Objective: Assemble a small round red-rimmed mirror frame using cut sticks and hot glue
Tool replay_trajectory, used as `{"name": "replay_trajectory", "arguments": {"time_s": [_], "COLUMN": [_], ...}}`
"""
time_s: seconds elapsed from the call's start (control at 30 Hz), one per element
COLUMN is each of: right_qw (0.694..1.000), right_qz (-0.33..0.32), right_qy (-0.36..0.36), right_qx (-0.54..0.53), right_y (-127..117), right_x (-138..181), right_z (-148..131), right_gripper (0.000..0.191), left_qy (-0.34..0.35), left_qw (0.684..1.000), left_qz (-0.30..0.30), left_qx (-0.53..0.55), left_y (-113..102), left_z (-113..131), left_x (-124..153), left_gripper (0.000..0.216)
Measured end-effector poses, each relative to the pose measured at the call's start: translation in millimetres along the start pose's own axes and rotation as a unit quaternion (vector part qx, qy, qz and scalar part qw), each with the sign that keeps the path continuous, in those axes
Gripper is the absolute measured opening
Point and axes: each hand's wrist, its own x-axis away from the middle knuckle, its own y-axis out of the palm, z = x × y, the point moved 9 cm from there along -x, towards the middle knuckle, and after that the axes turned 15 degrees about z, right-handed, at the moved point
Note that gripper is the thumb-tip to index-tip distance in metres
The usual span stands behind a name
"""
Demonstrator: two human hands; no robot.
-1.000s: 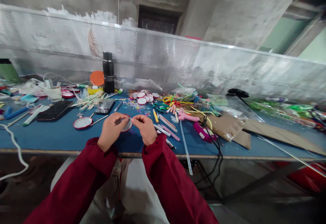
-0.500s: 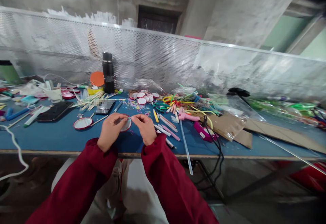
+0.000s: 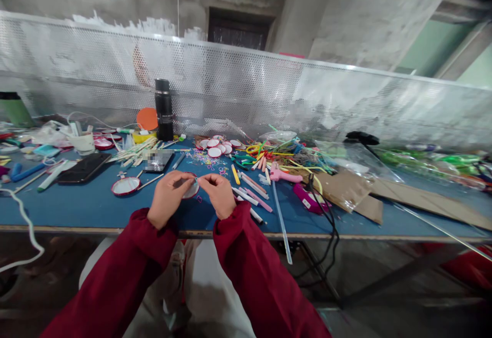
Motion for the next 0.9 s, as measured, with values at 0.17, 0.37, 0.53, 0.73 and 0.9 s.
{"name": "replay_trajectory", "arguments": {"time_s": [0.17,0.37,0.53,0.73,0.9], "right_qw": [0.999,0.994,0.985,0.982,0.977], "right_qz": [0.033,0.106,0.173,0.184,0.179], "right_qy": [0.001,0.004,-0.006,-0.018,-0.077], "right_qx": [-0.024,-0.038,-0.025,0.035,0.085], "right_y": [-6.7,-20.1,-34.8,-41.4,-38.4], "right_x": [-1.4,-7.3,-16.0,-23.1,-16.4], "right_z": [-3.1,1.4,8.8,13.6,-0.4], "right_gripper": [0.014,0.014,0.016,0.031,0.022], "left_qy": [-0.012,-0.040,-0.047,-0.051,-0.039], "left_qw": [1.000,0.998,0.996,0.997,0.997], "left_qz": [0.016,0.042,0.051,0.050,0.046], "left_qx": [-0.019,-0.035,-0.046,-0.041,-0.042], "left_y": [-3.7,-9.1,-11.2,-10.3,-8.7], "left_z": [-4.0,-17.6,-20.7,-20.3,-18.9], "left_x": [-0.9,-1.5,-2.0,-1.9,-1.8], "left_gripper": [0.018,0.018,0.021,0.022,0.023]}}
